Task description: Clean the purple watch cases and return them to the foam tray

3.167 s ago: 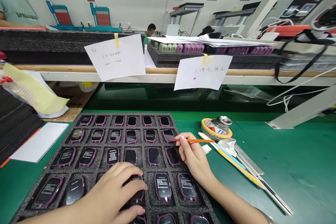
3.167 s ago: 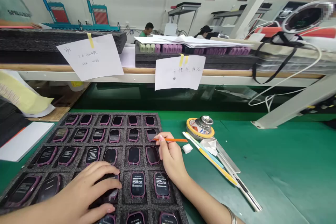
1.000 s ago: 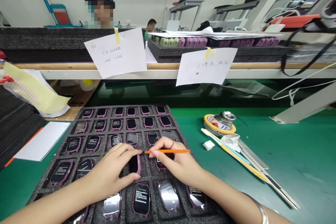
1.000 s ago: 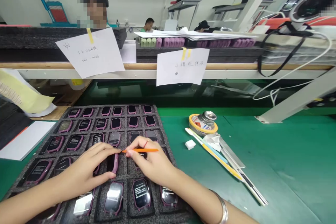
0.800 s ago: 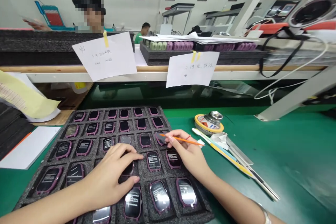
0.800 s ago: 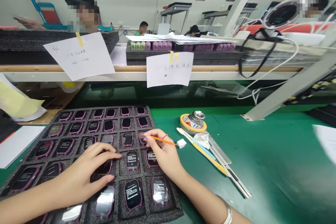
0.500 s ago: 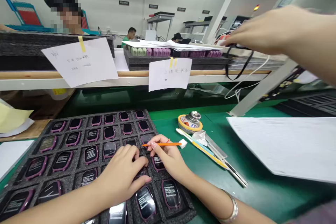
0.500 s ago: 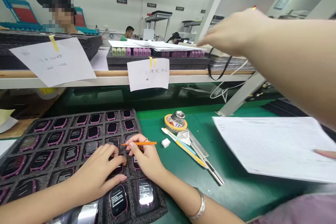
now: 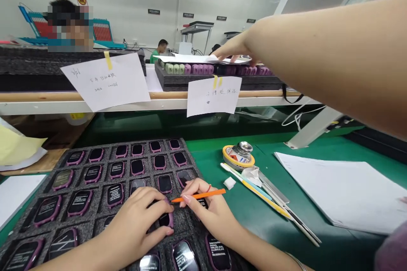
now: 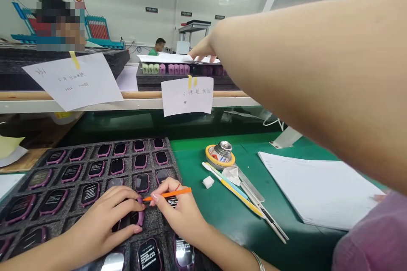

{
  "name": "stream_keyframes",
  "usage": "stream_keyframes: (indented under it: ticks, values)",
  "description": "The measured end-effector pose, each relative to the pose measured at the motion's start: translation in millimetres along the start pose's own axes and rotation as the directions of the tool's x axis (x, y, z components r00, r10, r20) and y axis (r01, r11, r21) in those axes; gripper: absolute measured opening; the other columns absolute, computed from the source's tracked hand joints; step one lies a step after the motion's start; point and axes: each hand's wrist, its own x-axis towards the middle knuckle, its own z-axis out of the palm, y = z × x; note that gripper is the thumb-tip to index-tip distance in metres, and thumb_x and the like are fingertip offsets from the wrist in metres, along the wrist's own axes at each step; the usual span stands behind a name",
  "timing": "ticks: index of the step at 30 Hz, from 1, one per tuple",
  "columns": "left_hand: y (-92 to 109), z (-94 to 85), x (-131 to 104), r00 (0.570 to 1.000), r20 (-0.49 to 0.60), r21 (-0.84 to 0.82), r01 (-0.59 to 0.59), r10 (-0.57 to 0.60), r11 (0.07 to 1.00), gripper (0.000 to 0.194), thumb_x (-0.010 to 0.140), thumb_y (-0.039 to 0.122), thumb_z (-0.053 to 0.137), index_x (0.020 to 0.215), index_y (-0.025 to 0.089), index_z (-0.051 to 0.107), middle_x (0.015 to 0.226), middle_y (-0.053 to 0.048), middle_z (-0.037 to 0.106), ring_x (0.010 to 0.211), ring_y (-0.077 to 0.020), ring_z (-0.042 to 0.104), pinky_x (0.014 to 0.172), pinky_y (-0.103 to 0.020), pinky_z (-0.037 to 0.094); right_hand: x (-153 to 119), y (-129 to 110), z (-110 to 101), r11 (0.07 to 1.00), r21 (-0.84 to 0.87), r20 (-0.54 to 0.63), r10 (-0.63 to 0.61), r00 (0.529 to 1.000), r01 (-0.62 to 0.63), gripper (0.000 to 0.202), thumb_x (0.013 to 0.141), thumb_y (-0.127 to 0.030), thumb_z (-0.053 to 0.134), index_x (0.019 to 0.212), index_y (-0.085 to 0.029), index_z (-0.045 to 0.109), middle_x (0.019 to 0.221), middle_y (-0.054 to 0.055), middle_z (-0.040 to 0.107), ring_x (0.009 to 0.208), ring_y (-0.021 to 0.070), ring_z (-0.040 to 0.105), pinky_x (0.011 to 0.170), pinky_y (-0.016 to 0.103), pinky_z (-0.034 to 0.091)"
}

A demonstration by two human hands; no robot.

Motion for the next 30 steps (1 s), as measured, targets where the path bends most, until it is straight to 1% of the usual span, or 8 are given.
stream_keyframes:
  ticks: [3, 6, 9, 13, 15, 25, 27, 30]
  values:
    - [0.1, 2.1, -0.5, 0.999, -0.021, 0.020, -0.041, 0.042, 0.999, 0.020, 0.089, 0.022, 0.069, 0.107, 0.025, 0.060, 0.110, -0.005, 0.065, 0.102, -0.0261, 0.059, 0.088, -0.043, 0.050, -1.8, -1.6, 2.8, 0.999, -0.014, 0.034, -0.029, 0.999, 0.030, 0.019, 0.095, -0.031, 0.060, 0.079, -0.023, 0.062, 0.075, 0.003, 0.070, 0.085, 0.0214, 0.065, 0.090, 0.040, 0.046]
    - [0.7, 3.8, -1.9, 0.998, -0.037, 0.011, -0.040, 0.041, 0.999, 0.022, 0.089, 0.021, 0.070, 0.108, 0.026, 0.060, 0.111, -0.005, 0.064, 0.103, -0.0261, 0.059, 0.088, -0.043, 0.049, -1.3, -0.7, 3.0, 0.999, -0.015, 0.041, -0.041, 0.998, 0.042, 0.020, 0.097, -0.031, 0.057, 0.079, -0.024, 0.061, 0.076, 0.003, 0.070, 0.088, 0.0214, 0.064, 0.090, 0.039, 0.046]
    - [0.6, 4.7, -2.5, 0.999, -0.027, -0.041, 0.023, -0.024, 0.999, 0.029, 0.087, 0.021, 0.072, 0.111, 0.027, 0.057, 0.109, -0.003, 0.065, 0.103, -0.0254, 0.059, 0.089, -0.044, 0.050, -0.2, 0.7, 1.8, 0.999, -0.015, 0.047, -0.051, 0.998, 0.052, 0.021, 0.098, -0.033, 0.057, 0.079, -0.024, 0.060, 0.075, 0.002, 0.069, 0.086, 0.0206, 0.064, 0.088, 0.037, 0.047]
    - [-0.1, 4.6, -2.6, 0.993, -0.007, -0.109, 0.117, -0.119, 0.987, 0.052, 0.079, 0.020, 0.081, 0.120, 0.026, 0.050, 0.114, -0.004, 0.066, 0.106, -0.0267, 0.061, 0.091, -0.046, 0.051, 0.2, 1.9, 1.9, 0.997, -0.026, 0.068, -0.069, 0.995, 0.071, 0.020, 0.098, -0.034, 0.058, 0.080, -0.024, 0.061, 0.075, 0.002, 0.071, 0.088, 0.0208, 0.065, 0.089, 0.037, 0.046]
    - [-0.2, 4.5, -1.9, 0.990, -0.009, -0.124, 0.138, -0.140, 0.983, 0.057, 0.076, 0.019, 0.082, 0.122, 0.026, 0.049, 0.116, -0.004, 0.066, 0.108, -0.0269, 0.062, 0.093, -0.047, 0.051, -0.1, 2.6, 2.8, 0.996, -0.034, 0.080, -0.077, 0.994, 0.080, 0.019, 0.098, -0.034, 0.058, 0.082, -0.024, 0.062, 0.077, 0.002, 0.071, 0.090, 0.0210, 0.065, 0.089, 0.037, 0.046]
    - [-0.5, 3.5, 5.0, 0.980, 0.021, -0.165, 0.197, -0.196, 0.966, 0.063, 0.070, 0.021, 0.087, 0.122, 0.022, 0.053, 0.115, -0.007, 0.067, 0.109, -0.0281, 0.062, 0.095, -0.048, 0.050, -1.1, 1.6, 2.4, 0.997, -0.057, 0.108, -0.052, 0.993, 0.058, 0.022, 0.098, -0.031, 0.057, 0.078, -0.024, 0.063, 0.081, 0.003, 0.070, 0.090, 0.0212, 0.064, 0.087, 0.037, 0.046]
    - [0.1, 2.2, 3.8, 0.984, 0.033, -0.144, 0.180, -0.177, 0.973, 0.059, 0.072, 0.021, 0.086, 0.122, 0.022, 0.054, 0.116, -0.007, 0.067, 0.109, -0.0286, 0.061, 0.096, -0.050, 0.049, -1.6, 0.3, 3.2, 0.997, -0.055, 0.096, -0.049, 0.994, 0.055, 0.022, 0.098, -0.031, 0.058, 0.078, -0.023, 0.064, 0.080, 0.003, 0.070, 0.089, 0.0217, 0.064, 0.087, 0.038, 0.046]
    - [2.5, -1.0, 1.5, 0.989, 0.064, -0.114, 0.143, -0.137, 0.983, 0.046, 0.080, 0.025, 0.079, 0.119, 0.021, 0.058, 0.115, -0.007, 0.065, 0.109, -0.0285, 0.059, 0.096, -0.050, 0.048, -0.9, -1.5, 3.0, 0.997, -0.045, 0.067, -0.053, 0.996, 0.056, 0.022, 0.095, -0.033, 0.063, 0.075, -0.023, 0.067, 0.078, 0.004, 0.070, 0.091, 0.0234, 0.064, 0.089, 0.039, 0.045]
